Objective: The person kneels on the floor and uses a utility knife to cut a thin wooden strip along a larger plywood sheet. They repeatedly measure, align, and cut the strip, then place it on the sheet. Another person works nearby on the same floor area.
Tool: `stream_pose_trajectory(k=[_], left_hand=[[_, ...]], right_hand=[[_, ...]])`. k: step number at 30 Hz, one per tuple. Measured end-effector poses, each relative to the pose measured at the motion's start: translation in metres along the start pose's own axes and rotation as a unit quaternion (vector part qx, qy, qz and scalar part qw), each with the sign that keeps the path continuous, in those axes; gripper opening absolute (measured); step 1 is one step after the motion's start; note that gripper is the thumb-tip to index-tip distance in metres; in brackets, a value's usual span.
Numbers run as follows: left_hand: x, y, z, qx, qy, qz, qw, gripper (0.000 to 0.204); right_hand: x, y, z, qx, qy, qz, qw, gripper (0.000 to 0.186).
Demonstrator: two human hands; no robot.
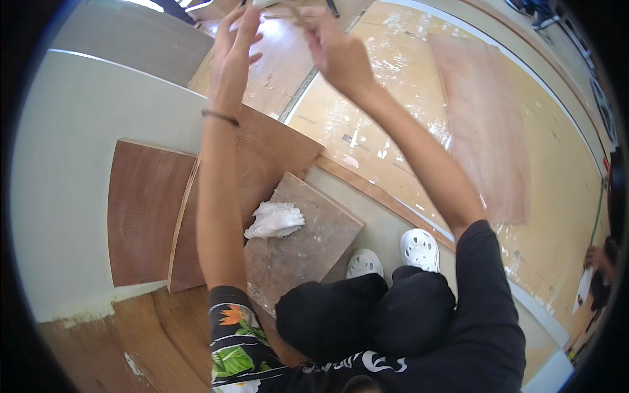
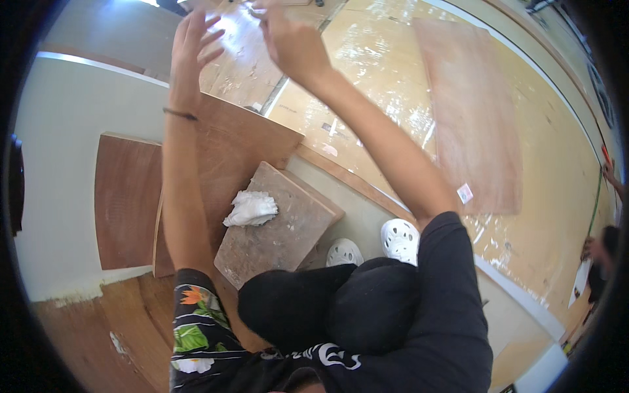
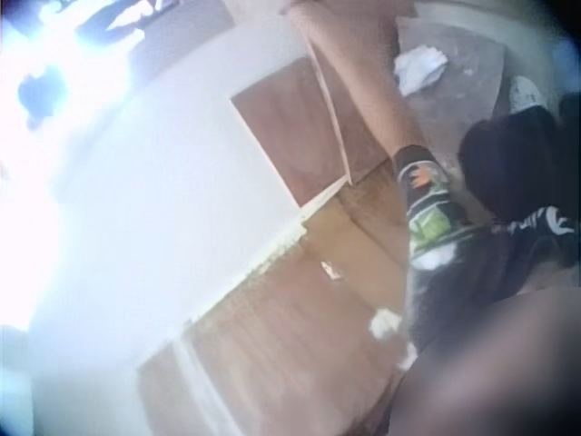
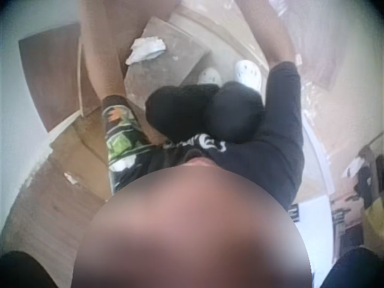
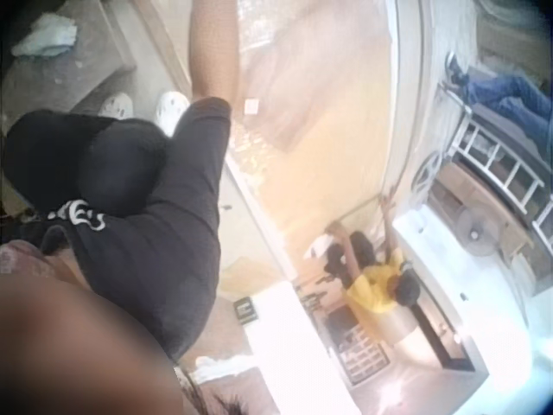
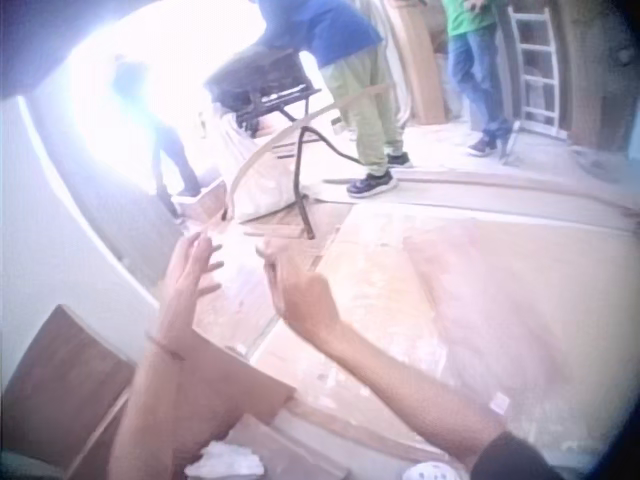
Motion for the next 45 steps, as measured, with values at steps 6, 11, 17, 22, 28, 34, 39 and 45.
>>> stream_pose_trajectory(k=[6, 11, 17, 22, 28, 34, 39, 45], left_hand=[[0.002, 0.034, -0.025, -0.134, 0.309, -0.137, 0.931, 0.046], [-0.042, 0.003, -0.056, -0.15, 0.317, -0.075, 0.933, 0.037], [-0.066, 0.006, -0.065, -0.251, 0.333, -0.055, 0.907, 0.032], [-0.081, 0.012, -0.074, -0.299, 0.325, -0.076, 0.894, 0.031], [-0.098, 0.015, -0.084, -0.304, 0.281, -0.034, 0.91, 0.03], [-0.094, 0.014, -0.086, -0.299, 0.299, -0.019, 0.906, 0.031], [-0.099, 0.005, -0.093, -0.321, 0.309, 0.007, 0.895, 0.036], [-0.094, -0.006, -0.087, -0.312, 0.261, 0.067, 0.911, 0.049]], right_hand=[[0.072, -0.064, -0.001, -0.089, 0.07, 0.029, 0.993, 0.036], [0.111, -0.11, 0.039, 0.021, 0.16, -0.215, 0.963, 0.049], [0.153, -0.177, 0.13, 0.103, 0.117, -0.493, 0.856, 0.059], [0.184, -0.193, 0.17, 0.136, 0.158, -0.55, 0.809, 0.058], [0.203, -0.175, 0.197, 0.123, 0.113, -0.611, 0.773, 0.041], [0.21, -0.177, 0.199, 0.095, 0.097, -0.651, 0.747, 0.036], [0.213, -0.176, 0.201, 0.062, 0.044, -0.658, 0.749, 0.037], [0.206, -0.18, 0.198, 0.06, 0.04, -0.644, 0.761, 0.039]])
Point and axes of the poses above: each hand's wrist, its own y-axis towards the middle knuckle, its own x-axis out of the palm, z = x × y, the point moved 4 cm from there along y, towards the middle knuckle, and after that the axes turned 9 degrees about x, right-handed, at the moved point
